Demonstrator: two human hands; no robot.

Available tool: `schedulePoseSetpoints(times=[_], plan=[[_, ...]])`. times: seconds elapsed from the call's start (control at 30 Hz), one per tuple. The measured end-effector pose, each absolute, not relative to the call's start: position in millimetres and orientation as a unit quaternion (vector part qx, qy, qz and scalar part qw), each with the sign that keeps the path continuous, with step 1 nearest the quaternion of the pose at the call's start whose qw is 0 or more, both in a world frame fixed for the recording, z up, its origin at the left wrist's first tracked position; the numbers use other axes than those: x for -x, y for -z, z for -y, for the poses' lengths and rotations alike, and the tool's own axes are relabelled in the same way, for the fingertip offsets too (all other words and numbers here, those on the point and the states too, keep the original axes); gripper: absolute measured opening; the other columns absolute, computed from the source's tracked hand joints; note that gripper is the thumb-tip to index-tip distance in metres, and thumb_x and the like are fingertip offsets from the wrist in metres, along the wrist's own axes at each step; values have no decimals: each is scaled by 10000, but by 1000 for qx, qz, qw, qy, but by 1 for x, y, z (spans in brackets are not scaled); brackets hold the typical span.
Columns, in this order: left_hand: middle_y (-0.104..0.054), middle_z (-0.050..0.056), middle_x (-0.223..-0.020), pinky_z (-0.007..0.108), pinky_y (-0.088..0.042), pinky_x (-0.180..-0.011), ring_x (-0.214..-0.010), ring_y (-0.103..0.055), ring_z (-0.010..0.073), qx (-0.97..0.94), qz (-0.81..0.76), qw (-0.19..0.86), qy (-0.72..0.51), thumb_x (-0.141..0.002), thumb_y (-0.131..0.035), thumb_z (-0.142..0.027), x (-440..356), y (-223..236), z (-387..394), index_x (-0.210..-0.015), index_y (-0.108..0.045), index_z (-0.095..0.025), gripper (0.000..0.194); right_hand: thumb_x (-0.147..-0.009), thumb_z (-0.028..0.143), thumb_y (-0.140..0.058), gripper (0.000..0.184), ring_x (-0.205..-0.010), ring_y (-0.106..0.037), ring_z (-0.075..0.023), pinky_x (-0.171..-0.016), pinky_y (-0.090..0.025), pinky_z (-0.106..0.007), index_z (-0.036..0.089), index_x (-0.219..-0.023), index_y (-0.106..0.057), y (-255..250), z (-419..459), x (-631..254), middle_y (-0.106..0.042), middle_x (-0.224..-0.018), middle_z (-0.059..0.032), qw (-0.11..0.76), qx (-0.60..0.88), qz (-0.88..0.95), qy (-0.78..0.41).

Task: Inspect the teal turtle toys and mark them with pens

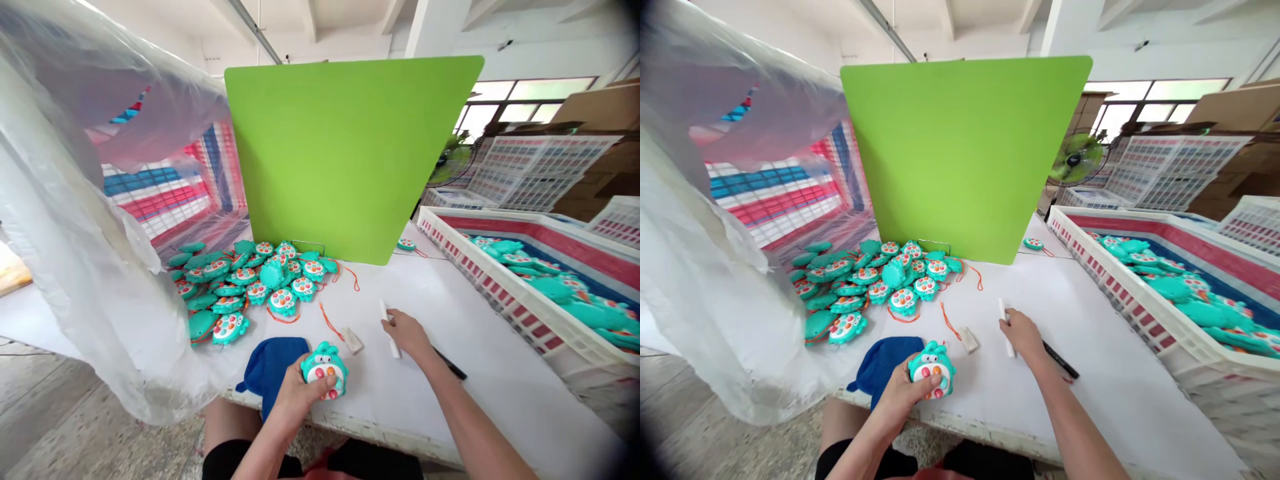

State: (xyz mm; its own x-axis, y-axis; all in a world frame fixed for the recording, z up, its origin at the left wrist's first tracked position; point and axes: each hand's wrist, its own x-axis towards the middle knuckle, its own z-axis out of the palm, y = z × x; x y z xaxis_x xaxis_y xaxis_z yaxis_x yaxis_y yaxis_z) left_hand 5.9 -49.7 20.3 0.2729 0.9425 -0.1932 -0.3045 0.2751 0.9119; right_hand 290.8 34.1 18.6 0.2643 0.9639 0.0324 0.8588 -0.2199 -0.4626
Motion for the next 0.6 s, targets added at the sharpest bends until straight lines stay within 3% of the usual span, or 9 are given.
schedulePoseSetpoints(times=[0.1, 0.17, 0.23, 0.3, 0.37, 0.43, 0.5, 0.6], plan=[[-678, 70, -779, 301, -494, -645, -676, -615, 192, -452, -386, 688, -416, -597, -798, -446, -5, -26, 53, -928, -659, -134, 475, -815, 282, -460, 255, -770, -630, -240, -695, -434, -340, 164, -1007, -580, -34, -29, -280, -658, -839, -88, 274, 749, 583, -156], [-657, 131, -1013, 359, -497, -776, -903, -625, 272, -537, -380, 650, -380, -605, -799, -411, -4, -35, 57, -924, -686, -155, 424, -834, 328, -450, 245, -742, -631, -211, -665, -461, -316, 187, -1009, -546, -46, -19, -264, -655, -832, -56, 314, 718, 590, -197], [-485, 147, -1332, 403, -404, -974, -1232, -445, 352, -624, -379, 590, -345, -586, -818, -349, -6, -44, 60, -925, -716, -188, 389, -834, 367, -481, 214, -716, -627, -186, -625, -481, -284, 204, -961, -537, -57, -4, -244, -651, -806, -26, 350, 656, 609, -276], [-318, 112, -1462, 403, -307, -1066, -1354, -270, 362, -676, -375, 550, -316, -574, -826, -311, -8, -52, 64, -955, -725, -219, 405, -819, 375, -545, 204, -709, -611, -174, -621, -487, -278, 203, -928, -549, -66, 13, -222, -649, -817, -23, 397, 557, 612, -397], [-387, 115, -1382, 384, -354, -1029, -1284, -375, 339, -699, -366, 539, -294, -581, -820, -300, -11, -57, 66, -994, -717, -248, 429, -796, 357, -612, 213, -686, -586, -163, -626, -479, -285, 194, -928, -573, -72, 29, -205, -647, -825, -28, 434, 460, 581, -512], [-496, 95, -1170, 351, -434, -915, -1082, -527, 287, -715, -382, 518, -271, -572, -820, -291, -13, -59, 67, -986, -719, -269, 426, -785, 343, -646, 219, -668, -563, -152, -626, -462, -282, 193, -937, -597, -75, 40, -194, -637, -806, -20, 447, 419, 553, -565], [-506, 59, -995, 325, -463, -790, -898, -561, 240, -730, -418, 483, -245, -559, -817, -294, -15, -58, 67, -960, -727, -276, 411, -789, 350, -648, 208, -643, -528, -136, -607, -436, -263, 199, -925, -608, -75, 46, -189, -604, -757, 3, 451, 418, 552, -563], [-527, 59, -971, 316, -446, -778, -875, -542, 234, -737, -426, 463, -249, -537, -818, -288, -16, -60, 69, -891, -744, -255, 363, -781, 377, -654, 195, -613, -464, -119, -567, -382, -232, 190, -795, -601, -71, 50, -180, -522, -662, 29, 438, 440, 576, -532]])
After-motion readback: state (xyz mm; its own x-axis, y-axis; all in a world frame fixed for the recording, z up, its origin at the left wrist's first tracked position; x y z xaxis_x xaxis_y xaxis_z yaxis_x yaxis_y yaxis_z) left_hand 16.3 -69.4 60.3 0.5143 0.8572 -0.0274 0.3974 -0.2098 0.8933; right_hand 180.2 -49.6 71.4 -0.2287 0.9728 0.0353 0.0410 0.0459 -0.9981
